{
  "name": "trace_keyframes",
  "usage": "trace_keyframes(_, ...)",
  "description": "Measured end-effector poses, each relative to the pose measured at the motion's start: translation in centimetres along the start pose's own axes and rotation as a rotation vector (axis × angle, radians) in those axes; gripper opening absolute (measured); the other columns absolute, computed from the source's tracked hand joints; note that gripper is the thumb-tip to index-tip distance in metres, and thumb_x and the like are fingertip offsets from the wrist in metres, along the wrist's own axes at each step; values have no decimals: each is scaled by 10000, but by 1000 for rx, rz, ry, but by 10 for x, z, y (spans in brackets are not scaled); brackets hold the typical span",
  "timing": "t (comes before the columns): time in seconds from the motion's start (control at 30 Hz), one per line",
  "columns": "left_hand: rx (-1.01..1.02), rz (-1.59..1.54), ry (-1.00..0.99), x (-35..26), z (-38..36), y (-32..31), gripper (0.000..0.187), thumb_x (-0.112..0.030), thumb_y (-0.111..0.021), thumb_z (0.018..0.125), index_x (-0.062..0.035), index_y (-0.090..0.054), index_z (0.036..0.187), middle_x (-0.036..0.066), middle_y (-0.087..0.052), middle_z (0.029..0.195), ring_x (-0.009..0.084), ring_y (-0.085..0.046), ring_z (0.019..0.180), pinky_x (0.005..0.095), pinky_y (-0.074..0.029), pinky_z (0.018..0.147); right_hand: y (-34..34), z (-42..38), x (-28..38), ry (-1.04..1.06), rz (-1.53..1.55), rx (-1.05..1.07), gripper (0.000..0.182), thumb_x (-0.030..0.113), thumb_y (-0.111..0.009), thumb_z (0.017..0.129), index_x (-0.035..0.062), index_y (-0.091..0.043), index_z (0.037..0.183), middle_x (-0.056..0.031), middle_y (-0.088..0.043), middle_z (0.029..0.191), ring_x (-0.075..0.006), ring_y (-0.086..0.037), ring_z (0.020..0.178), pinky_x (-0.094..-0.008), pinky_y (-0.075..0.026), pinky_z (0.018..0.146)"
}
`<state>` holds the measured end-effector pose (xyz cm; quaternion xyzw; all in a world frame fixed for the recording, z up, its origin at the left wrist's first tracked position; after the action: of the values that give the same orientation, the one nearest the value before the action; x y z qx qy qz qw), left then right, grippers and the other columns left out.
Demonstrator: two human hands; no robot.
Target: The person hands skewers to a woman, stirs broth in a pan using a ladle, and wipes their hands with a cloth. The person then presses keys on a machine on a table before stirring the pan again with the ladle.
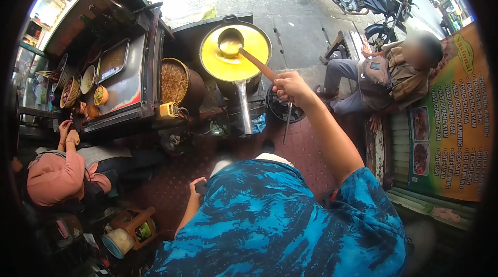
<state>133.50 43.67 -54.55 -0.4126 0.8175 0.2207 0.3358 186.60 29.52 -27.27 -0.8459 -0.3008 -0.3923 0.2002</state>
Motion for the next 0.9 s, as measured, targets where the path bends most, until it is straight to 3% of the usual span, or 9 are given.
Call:
trace_keyframes(0.2, -6, 50, -29, -8, -6, -7, 239, 14, -628, 792, 61, -620, 1026, 111, -650, 881, 166, -626, 725, 268, -525, 660, 3, -6, 12, 65, -21, -6, 316, 63, -497, 892, -94, -497, 1166, -53, -537, 707, -52, -451, 480, -186, -366, 373)
trace_keyframes(0.5, 12, -86, 15, -9, -7, -6, 238, 12, -639, 794, 74, -607, 1022, 105, -644, 850, 165, -619, 705, 268, -521, 648, 12, -14, 37, 268, -370, -144, 313, 76, -516, 874, -75, -537, 1146, -69, -568, 642, -91, -521, 501, -242, -416, 412)
trace_keyframes(0.57, 8, -92, 40, -9, -7, -6, 241, 5, -640, 796, 75, -607, 1024, 108, -644, 855, 167, -621, 712, 269, -521, 655, 15, -20, 47, 324, -617, -269, 325, 79, -528, 845, -47, -554, 1143, -129, -612, 680, -168, -593, 561, -317, -470, 514)
trace_keyframes(0.6, 4, -98, 64, -7, -7, -5, 244, -1, -642, 797, 76, -606, 1026, 112, -645, 861, 168, -622, 720, 270, -521, 662, 13, -21, 48, 324, -618, -269, 325, 79, -528, 845, -47, -554, 1143, -129, -612, 680, -168, -593, 561, -317, -470, 514)
trace_keyframes(0.67, 9, -101, 55, -5, -3, -4, 246, -9, -643, 798, 76, -607, 1026, 112, -646, 867, 170, -623, 730, 271, -520, 672, 7, -32, 61, 446, -821, -346, 308, 94, -527, 829, -21, -572, 1111, -214, -635, 772, -306, -642, 698, -403, -485, 659)
trace_keyframes(0.7, 14, -102, 46, -2, -1, -4, 247, -16, -644, 799, 76, -609, 1026, 113, -647, 873, 172, -624, 741, 271, -519, 681, 7, -31, 59, 446, -821, -346, 308, 94, -527, 829, -21, -572, 1111, -214, -635, 772, -306, -642, 698, -403, -485, 659)
trace_keyframes(0.77, 8, -89, 52, 1, 1, -2, 249, -19, -645, 799, 75, -610, 1027, 111, -648, 876, 173, -624, 748, 271, -518, 688, -1, -40, 70, 656, -939, -426, 288, 104, -516, 837, 4, -571, 1101, -266, -619, 844, -402, -612, 826, -465, -464, 732)
trace_keyframes(0.9, 0, -50, 53, -2, -1, -4, 254, -19, -651, 792, 71, -615, 1026, 108, -649, 881, 176, -625, 753, 270, -517, 696, -2, -34, 66, 611, -979, -447, 307, 95, -514, 841, 24, -551, 1138, -267, -614, 940, -450, -564, 923, -465, -444, 803)
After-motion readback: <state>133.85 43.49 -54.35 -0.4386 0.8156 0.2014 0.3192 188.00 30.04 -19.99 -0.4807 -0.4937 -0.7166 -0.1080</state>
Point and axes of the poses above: each hand's wrist, its own z-axis towards the middle knuckle, its own y-axis out of the back of the hand, x = y × z, the point moved 10 cm from there along z, towards the middle knuckle
